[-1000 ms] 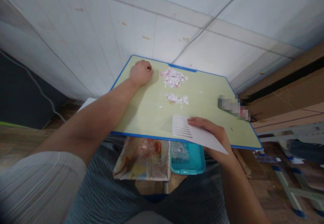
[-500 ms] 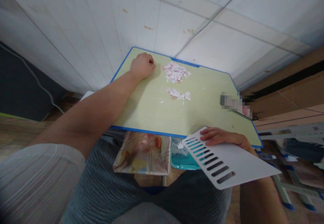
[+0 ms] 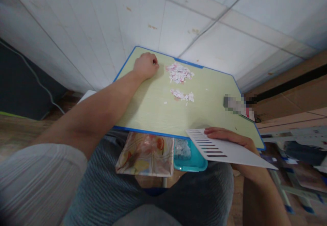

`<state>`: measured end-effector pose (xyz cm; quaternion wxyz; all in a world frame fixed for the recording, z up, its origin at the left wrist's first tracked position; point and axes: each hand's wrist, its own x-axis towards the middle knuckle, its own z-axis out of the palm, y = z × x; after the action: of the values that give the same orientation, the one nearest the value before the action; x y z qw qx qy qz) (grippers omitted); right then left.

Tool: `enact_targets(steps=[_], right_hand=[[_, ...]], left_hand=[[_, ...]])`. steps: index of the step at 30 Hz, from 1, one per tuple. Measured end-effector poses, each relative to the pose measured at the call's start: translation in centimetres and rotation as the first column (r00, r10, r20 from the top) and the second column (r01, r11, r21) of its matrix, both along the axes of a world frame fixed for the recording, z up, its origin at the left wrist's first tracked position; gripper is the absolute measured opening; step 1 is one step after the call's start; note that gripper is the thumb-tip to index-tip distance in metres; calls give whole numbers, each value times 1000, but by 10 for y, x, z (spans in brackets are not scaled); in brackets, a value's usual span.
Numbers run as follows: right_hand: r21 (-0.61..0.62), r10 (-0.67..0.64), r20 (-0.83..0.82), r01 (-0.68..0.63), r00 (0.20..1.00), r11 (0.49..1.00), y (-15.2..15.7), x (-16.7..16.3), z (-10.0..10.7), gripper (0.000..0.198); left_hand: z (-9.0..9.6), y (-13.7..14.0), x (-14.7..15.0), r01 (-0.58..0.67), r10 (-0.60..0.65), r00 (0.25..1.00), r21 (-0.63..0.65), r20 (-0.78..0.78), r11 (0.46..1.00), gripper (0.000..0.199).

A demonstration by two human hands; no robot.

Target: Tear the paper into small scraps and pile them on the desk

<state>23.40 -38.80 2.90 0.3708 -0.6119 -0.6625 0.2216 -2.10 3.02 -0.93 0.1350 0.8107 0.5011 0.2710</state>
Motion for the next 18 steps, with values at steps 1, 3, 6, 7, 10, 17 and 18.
enact_targets(steps=[1,3,6,7,10,17,18], right_hand=[[0,9,-5,-9,1000,1000,0,-3,-1,43],[5,25,-16,-25,1000,1000,-2,-7,0,48],[-9,37,-28,-38,999,999,-5,-12,3,53],[-16,32,-33,-32,999,999,-7,-13,4,54],[-24,0,-39,-1,999,1000,-10,-19,9,53],[-25,-187,-117,185,975,982,-16,-36,13,32],[-8,-255,-171,258,952,966,-15,-35,15,24]], left_hand=[[0,0,0,0,0,1000,0,-1,1000,37],[0,1,-1,2,-2,1000,-1,3,1000,36],[0,2,-2,6,-6,1000,-4,19,1000,36],[0,2,-2,6,-6,1000,-7,23,1000,36],[1,1,-3,2,-1,1000,-18,20,1000,40],[5,-3,-4,-9,10,999,13,-47,1000,37],[5,-3,-5,-9,10,998,16,-57,1000,35]])
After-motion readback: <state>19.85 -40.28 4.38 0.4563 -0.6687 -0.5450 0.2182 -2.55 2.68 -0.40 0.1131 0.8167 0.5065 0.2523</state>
